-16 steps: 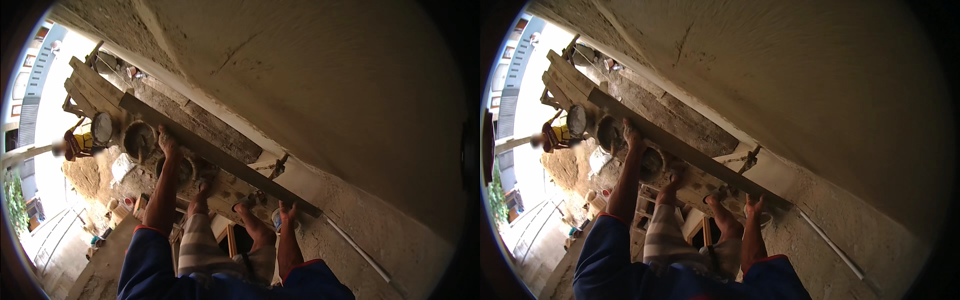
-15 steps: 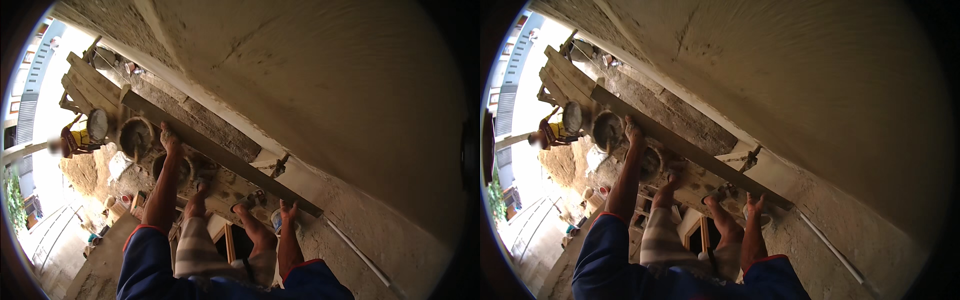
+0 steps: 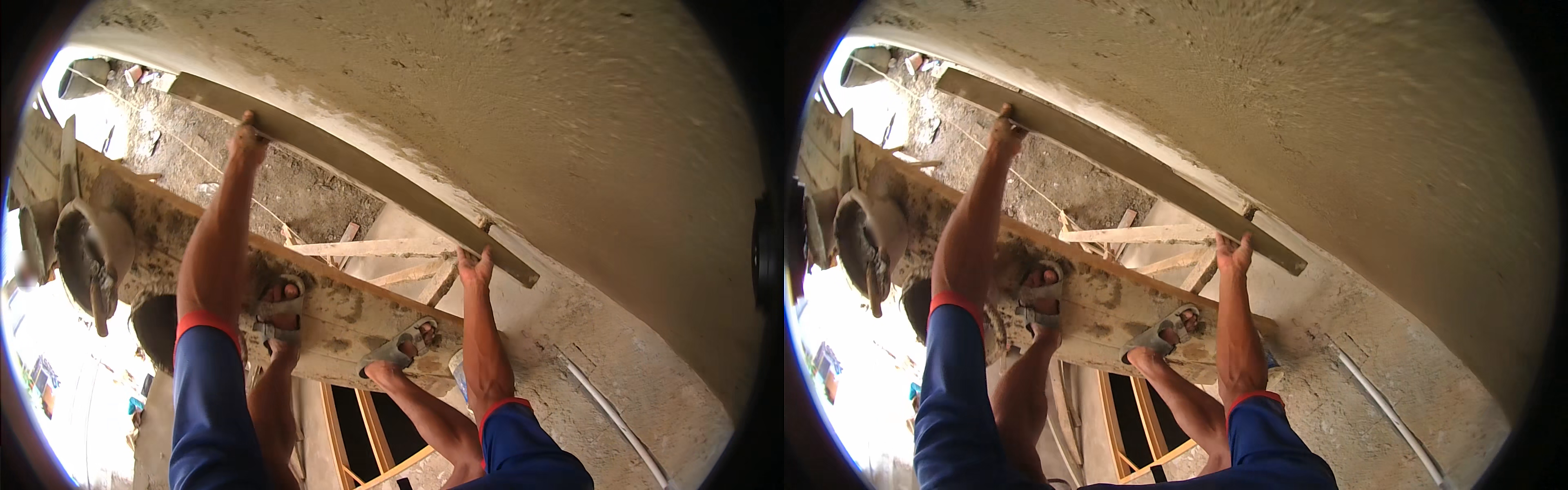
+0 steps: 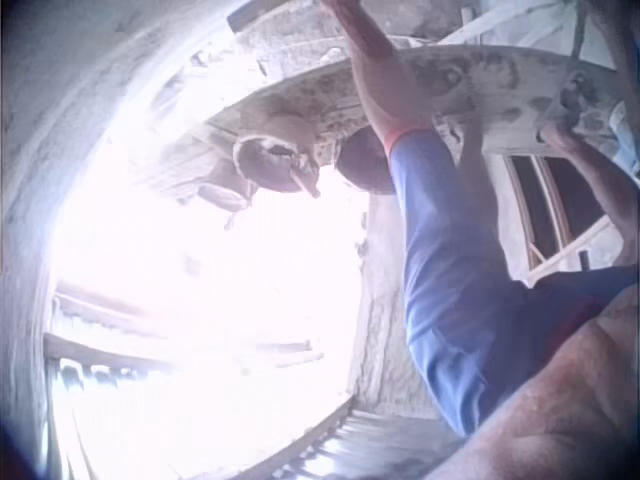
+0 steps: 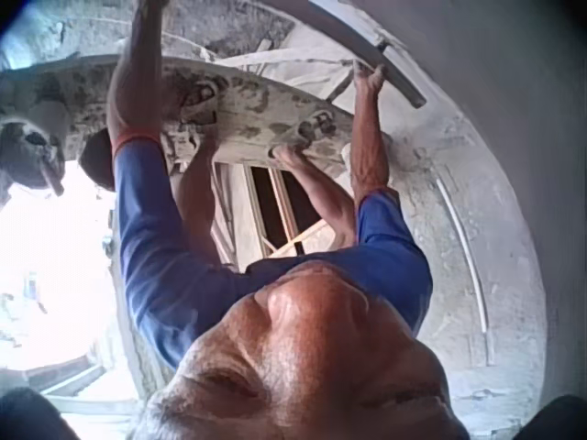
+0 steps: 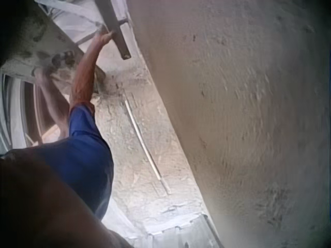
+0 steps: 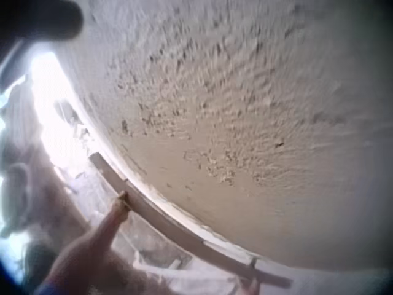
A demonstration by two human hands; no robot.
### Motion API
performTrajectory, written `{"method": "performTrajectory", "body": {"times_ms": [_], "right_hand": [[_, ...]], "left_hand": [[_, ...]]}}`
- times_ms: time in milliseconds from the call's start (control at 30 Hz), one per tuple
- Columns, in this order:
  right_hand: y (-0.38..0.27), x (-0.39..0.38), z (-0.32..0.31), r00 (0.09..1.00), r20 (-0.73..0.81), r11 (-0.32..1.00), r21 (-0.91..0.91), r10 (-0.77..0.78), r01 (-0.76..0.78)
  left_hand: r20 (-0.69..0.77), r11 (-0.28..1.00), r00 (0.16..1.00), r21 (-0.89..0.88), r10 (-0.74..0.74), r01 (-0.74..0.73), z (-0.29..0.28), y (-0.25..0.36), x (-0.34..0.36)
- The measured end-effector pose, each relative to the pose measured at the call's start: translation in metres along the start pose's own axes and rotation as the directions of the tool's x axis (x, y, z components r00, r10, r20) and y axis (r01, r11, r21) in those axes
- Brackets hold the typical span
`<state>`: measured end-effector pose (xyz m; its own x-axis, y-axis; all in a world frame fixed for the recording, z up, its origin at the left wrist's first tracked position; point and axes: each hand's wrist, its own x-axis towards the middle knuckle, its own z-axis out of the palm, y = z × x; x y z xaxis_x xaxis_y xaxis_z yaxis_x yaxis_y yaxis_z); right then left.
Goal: The person levels wet plaster on a wall using a long wooden board, then scoops more plaster from a bucket using a trowel and applies it to a rough section of the wall.
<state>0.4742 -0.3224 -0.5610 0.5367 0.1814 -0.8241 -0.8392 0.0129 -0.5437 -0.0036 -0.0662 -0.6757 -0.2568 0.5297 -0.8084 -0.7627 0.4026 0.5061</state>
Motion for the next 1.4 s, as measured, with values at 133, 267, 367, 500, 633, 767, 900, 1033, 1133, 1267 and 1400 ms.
{"method": "performTrajectory", "body": {"times_ms": [133, 267, 367, 500, 633, 767, 900, 1033, 1133, 1267, 1400], "right_hand": [[0.046, 0.022, 0.038, 0.998, 0.065, 0.999, 0.034, 0.004, -0.006], [0.077, 0.038, 0.066, 0.986, 0.138, 0.994, 0.045, 0.097, -0.104], [0.066, 0.051, 0.068, 0.983, 0.177, 0.988, 0.13, 0.054, -0.078], [0.042, 0.025, 0.054, 0.986, 0.15, 0.973, 0.205, 0.078, -0.109], [-0.066, -0.044, 0.035, 0.979, 0.198, 0.977, 0.214, -0.035, -0.009], [-0.198, -0.117, 0.007, 0.961, 0.171, 0.969, 0.158, -0.217, 0.19], [-0.253, -0.156, -0.003, 0.945, 0.089, 0.947, 0.094, -0.315, 0.307], [-0.219, -0.15, 0.002, 0.965, 0.199, 0.984, 0.086, -0.168, 0.153], [-0.077, -0.191, 0.091, 0.963, 0.267, 0.996, -0.068, -0.03, 0.05], [-0.062, -0.225, 0.121, 0.962, 0.265, 0.994, 0.067, 0.066, -0.087], [-0.146, -0.292, 0.097, 0.948, 0.297, 0.993, 0.003, -0.116, 0.121]], "left_hand": [[0.06, 0.992, 0.996, 0.104, 0.067, -0.073, 0.006, 0.041, 0.041], [0.114, 0.969, 0.985, 0.197, 0.131, -0.151, 0.006, 0.072, 0.068], [0.125, 0.95, 0.977, 0.243, 0.172, -0.199, 0.032, 0.056, 0.067], [0.036, 0.95, 0.963, 0.16, 0.268, -0.27, 0.031, 0.059, 0.025], [0.003, 0.94, 0.945, 0.093, 0.328, -0.327, 0.085, 0.043, -0.094], [0.139, 0.907, 0.911, 0.115, 0.388, -0.404, 0.129, 0.056, -0.259], [0.174, 0.903, 0.908, 0.139, 0.381, -0.406, 0.147, 0.049, -0.307], [0.145, 0.891, 0.928, 0.262, 0.344, -0.371, 0.142, 0.083, -0.249], [0.143, 0.926, 0.93, 0.124, 0.339, -0.357, 0.084, 0.189, -0.146], [0.136, 0.951, 0.942, -0.005, 0.305, -0.308, 0.112, 0.25, -0.15], [0.126, 0.95, 0.943, 0.007, 0.309, -0.313, 0.148, 0.242, -0.254]]}}
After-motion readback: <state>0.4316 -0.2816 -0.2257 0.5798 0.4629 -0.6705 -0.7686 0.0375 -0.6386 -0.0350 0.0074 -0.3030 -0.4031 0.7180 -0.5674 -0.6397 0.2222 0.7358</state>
